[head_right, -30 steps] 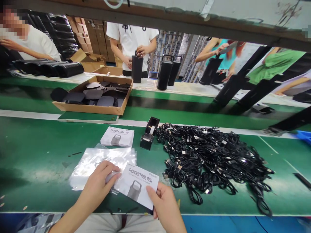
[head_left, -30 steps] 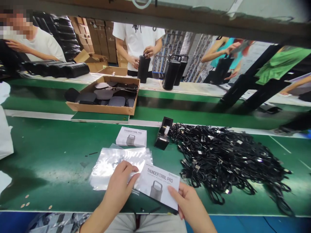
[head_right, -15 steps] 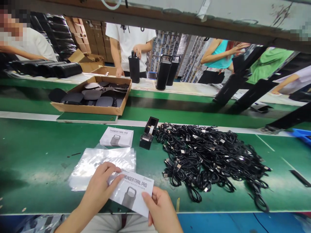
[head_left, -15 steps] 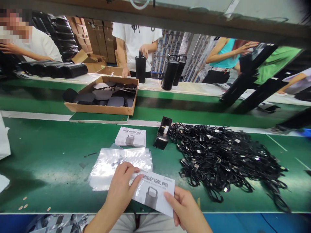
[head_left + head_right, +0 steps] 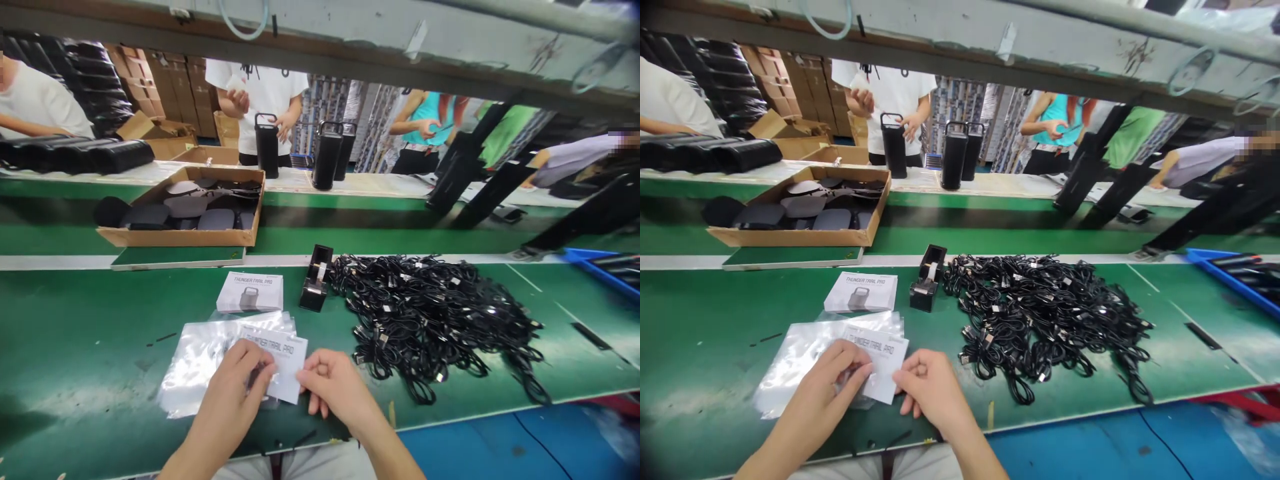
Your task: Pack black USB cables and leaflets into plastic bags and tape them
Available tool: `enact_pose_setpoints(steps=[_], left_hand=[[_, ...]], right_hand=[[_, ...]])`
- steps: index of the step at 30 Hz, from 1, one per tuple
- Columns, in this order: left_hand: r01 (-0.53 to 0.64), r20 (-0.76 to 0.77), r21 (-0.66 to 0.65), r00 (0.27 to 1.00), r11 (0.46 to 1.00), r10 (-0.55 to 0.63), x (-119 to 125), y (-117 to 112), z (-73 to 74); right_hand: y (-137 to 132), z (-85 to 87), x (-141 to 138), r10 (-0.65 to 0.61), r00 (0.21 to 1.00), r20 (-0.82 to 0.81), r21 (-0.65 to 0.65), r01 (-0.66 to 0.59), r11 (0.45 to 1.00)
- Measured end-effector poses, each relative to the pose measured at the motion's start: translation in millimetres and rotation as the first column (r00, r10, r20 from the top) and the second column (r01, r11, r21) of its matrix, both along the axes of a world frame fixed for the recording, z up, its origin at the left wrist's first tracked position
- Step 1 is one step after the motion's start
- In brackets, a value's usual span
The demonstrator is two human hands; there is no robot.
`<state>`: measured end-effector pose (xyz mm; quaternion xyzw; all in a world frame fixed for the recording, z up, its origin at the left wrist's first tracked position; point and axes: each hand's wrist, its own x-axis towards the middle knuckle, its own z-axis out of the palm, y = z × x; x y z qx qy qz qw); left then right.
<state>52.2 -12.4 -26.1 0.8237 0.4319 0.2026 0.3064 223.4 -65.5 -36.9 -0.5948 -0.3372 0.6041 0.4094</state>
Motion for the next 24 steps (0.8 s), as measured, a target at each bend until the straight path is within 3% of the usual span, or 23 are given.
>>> enact_pose_setpoints(steps=[4,7,8,9,10,12,13,15,19,21,23,24], left_hand=[[0.035,0.030,-0.042,0.999,0.999,-0.033,6,2,4.7],[0.011,0.002,-0.021,1.000,1.000,-0.011,6,6,1.9],[0.002,-0.022,-0.010,1.000,1.000,-0.002,5,7,-0.2],[-0.001,-0.052,0.002,0.999,1.000,0.002,4,9,-2.7],[0.000,-0.083,0.016,0.997,1.000,0.001,4,10,-5.3],[0.019,-0.127,0.038,0.992,0.999,-0.014,3,12,-10.1],[0.022,-0.135,0.046,0.991,0.999,-0.015,4,12,-11.8],[0.017,-0.128,0.049,0.992,0.999,-0.010,5,12,-13.1],[-0.027,-0.106,-0.006,0.994,1.000,0.026,6,11,-9.1],[-0.045,-0.094,-0.039,0.995,0.998,0.042,5,10,-6.7],[-0.060,-0.075,-0.056,0.996,0.997,0.056,3,10,-5.8],[-0.071,-0.063,-0.061,0.996,0.996,0.067,3,9,-5.9]], right_hand=[[26,4.6,-20,0.104,0.989,0.110,0.076,-0.112,0.991],[34,19.7,-10,0.179,0.889,0.422,0.163,-0.269,0.949],[36,25.5,-1,0.131,0.798,0.589,0.164,-0.276,0.947],[39,30.7,10,0.051,0.654,0.755,0.156,-0.255,0.954],[43,34.8,21,-0.050,0.470,0.881,0.153,-0.184,0.971],[56,38.6,42,-0.154,0.139,0.978,0.163,-0.053,0.985],[64,38.6,50,-0.164,0.038,0.986,0.165,-0.027,0.986],[77,37.4,61,-0.152,-0.025,0.988,0.151,-0.036,0.988],[67,41.6,74,-0.179,0.014,0.984,0.179,-0.029,0.983],[43,45.3,75,-0.255,0.131,0.958,0.258,-0.007,0.966],[16,44.3,69,-0.366,0.498,0.786,0.371,0.094,0.924],[4,41.2,63,-0.370,0.685,0.627,0.357,0.169,0.919]])
